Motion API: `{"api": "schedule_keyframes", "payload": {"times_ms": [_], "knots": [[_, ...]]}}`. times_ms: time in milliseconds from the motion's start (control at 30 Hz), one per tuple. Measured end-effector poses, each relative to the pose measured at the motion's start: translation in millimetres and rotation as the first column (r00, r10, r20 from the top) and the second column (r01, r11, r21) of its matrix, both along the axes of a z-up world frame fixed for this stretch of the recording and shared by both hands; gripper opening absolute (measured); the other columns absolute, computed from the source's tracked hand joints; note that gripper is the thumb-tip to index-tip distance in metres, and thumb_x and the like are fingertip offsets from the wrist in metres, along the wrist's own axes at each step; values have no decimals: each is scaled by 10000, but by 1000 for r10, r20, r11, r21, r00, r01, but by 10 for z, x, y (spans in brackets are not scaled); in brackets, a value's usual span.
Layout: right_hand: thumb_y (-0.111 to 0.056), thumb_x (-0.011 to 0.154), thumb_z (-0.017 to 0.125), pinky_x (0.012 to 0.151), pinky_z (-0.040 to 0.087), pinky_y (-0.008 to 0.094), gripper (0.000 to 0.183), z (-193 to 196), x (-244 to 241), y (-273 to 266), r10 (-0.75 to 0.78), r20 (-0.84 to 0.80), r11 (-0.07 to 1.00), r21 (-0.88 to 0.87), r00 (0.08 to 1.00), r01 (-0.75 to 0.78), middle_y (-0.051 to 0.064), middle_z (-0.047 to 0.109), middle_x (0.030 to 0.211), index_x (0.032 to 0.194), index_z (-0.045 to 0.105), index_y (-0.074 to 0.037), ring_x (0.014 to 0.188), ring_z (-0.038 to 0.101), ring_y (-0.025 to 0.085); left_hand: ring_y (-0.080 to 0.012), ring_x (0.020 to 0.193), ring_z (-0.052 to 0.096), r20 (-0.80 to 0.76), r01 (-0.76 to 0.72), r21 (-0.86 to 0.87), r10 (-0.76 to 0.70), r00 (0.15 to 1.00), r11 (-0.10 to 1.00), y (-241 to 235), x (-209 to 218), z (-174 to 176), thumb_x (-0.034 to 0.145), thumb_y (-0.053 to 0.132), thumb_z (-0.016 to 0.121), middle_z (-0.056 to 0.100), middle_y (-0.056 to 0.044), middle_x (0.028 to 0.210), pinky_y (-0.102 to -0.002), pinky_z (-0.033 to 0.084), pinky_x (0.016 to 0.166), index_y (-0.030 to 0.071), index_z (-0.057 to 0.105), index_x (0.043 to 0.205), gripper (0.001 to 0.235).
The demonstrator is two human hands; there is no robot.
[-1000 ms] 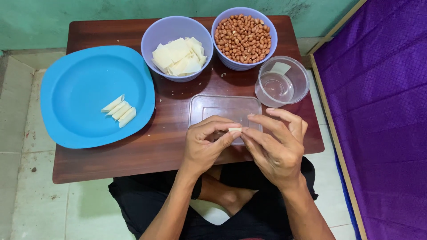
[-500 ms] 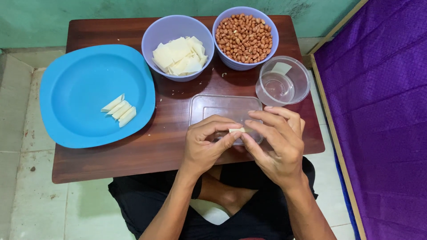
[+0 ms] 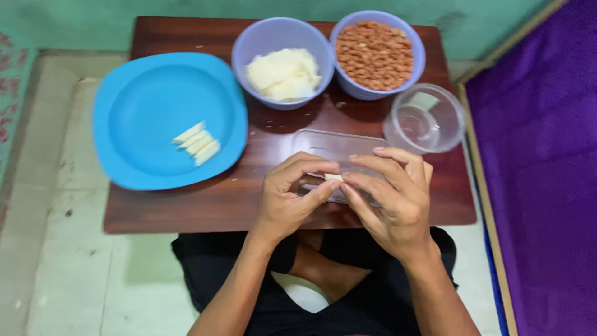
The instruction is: The person sits at a low table and repeatedly wraps peanuts in thin white sheets. They pick a sheet, place a peanut on it, fold it into a small packet, and place the finished item on a blue plate. The process is repeated using ingredients from bowls on the table.
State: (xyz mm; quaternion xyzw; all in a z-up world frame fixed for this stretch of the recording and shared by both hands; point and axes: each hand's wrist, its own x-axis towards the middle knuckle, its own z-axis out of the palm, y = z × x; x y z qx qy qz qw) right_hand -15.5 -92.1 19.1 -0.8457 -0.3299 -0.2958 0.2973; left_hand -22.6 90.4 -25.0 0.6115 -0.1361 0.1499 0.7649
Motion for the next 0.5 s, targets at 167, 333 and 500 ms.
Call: {"api": "schedule_keyframes", "payload": {"times_ms": [167,333,500], "knots": [[-185,953,730,873,471,424,61,-15,251,704,261,-128,965,30,957,-260,38,757,1102,993,775,-174,1020,660,321,-269,839,747,119,-151,310,120,986,939,875,-103,235,881,63,794,745,-134,936,-353,648,696,55,785,1003,123],[-124,927,745,775,503,476,60,-81,675,1592,468,-241,870,-42,850,-491,104,747,1067,987,750,-117,962,653,384,-335,843,715,137,-255,545,215,967,799,1695,-179,292,903,34,763,722,-185,926,-417,628,723,37,774,1039,137],[-96,919,752,802,508,493,50,-84,1149,2229,486,-322,811,-182,813,-556,125,733,1023,950,719,-75,910,636,416,-374,901,683,189,-354,698,317,930,623,2227,71,165,999,65,678,698,-148,960,-464,560,779,48,758,1084,118]]}}
